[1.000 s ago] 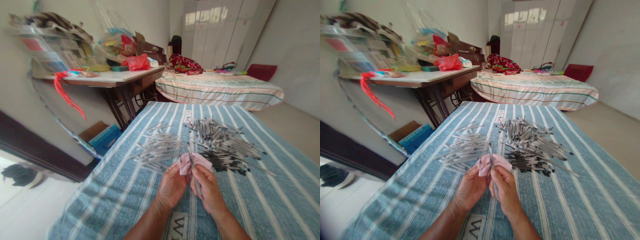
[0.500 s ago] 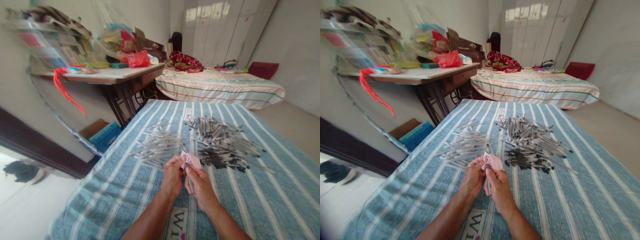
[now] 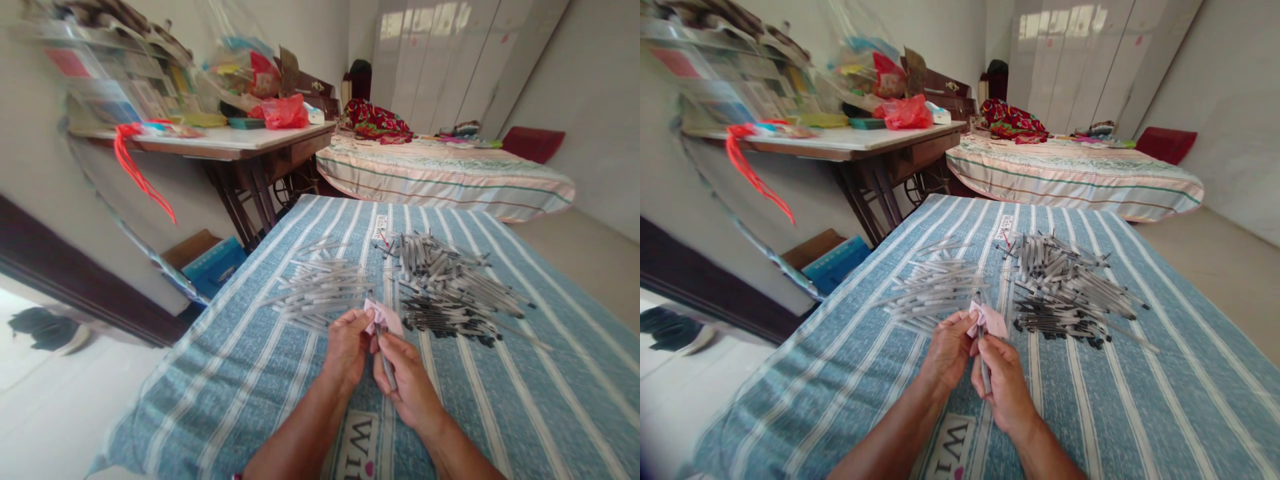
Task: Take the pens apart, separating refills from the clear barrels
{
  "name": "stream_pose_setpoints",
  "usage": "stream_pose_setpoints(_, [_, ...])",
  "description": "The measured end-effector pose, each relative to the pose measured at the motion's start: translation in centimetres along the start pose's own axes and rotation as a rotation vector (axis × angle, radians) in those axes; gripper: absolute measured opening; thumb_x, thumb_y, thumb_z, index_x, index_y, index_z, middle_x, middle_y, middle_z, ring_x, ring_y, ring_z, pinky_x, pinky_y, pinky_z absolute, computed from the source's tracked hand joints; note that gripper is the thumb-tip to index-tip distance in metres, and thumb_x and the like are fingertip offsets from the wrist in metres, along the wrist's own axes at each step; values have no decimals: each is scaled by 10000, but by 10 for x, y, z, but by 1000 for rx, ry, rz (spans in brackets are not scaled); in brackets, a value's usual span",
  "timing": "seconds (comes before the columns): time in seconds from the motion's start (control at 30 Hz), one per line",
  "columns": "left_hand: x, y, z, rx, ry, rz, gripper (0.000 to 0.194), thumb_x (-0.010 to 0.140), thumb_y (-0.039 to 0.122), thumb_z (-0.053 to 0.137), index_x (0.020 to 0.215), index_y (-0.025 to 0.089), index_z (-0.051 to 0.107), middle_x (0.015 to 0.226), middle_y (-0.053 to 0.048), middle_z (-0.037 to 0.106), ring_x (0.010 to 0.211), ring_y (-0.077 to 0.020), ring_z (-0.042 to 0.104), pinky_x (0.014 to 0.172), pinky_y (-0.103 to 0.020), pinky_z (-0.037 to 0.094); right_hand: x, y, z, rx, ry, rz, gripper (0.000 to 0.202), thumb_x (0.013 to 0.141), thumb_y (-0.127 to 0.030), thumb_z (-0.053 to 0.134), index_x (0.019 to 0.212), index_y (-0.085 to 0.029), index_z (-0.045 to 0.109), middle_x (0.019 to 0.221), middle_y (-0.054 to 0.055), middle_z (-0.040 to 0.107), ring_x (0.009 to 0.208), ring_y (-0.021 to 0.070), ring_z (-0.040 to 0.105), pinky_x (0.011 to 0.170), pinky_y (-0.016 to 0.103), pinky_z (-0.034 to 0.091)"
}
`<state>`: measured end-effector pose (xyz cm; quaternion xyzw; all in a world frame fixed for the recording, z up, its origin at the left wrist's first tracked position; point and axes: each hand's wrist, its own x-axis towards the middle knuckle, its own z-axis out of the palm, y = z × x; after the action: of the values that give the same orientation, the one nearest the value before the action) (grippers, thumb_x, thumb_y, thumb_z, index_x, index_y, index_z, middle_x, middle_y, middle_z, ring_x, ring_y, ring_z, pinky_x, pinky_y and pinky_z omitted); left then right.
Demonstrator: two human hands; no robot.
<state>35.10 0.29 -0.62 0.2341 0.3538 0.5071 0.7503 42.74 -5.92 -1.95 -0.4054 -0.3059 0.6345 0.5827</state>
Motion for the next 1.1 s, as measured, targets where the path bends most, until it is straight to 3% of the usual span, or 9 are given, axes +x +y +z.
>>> stream_pose_setpoints(0.1, [3,4,1,-3,21,17,250,585,296,730,584,138,537,497,24,538,404,-76,472,370,-172,298,-1,1,1,20,-39,4,318,824,-432,504,717,-134,532,320,-75,410,265,24,230,300,129,138])
stream_pose_setpoints(0.3, [-6,-5,4,37,-31,-10,272,548,241,752,492,120,514,436,25,500,393,-60,441,413,-180,349,2,-3,-7,72,4,-14,311,828,-432,498,707,-148,530,319,-88,390,250,20,170,275,133,111])
stream_pose_setpoints(0.5, [4,0,1,73,23,45,255,593,304,724,556,134,537,483,28,528,380,-62,433,353,-173,264,1,-2,-2,-39,26,-22,306,820,-412,525,694,-133,537,317,-78,406,268,18,244,299,118,158])
stream_pose_setpoints(0.77, [0,-5,0,158,-19,78,259,593,280,731,508,124,542,467,20,524,420,-69,447,454,-202,357,1,-4,-9,27,1,15,332,804,-462,520,715,-143,537,312,-94,380,249,17,166,275,131,105])
stream_pose_setpoints(0.9, [9,1,-1,171,55,136,236,586,282,725,526,139,547,496,38,521,456,-62,463,485,-188,369,0,-4,-3,-87,38,15,337,785,-462,543,691,-138,528,312,-84,393,258,22,214,283,129,118])
stream_pose_setpoints(1.1, [0,-7,1,303,23,113,275,552,304,745,462,124,557,434,21,502,414,-68,424,437,-199,320,5,-6,-6,-173,148,-18,336,775,-479,531,695,-152,530,314,-95,369,262,34,210,288,149,122])
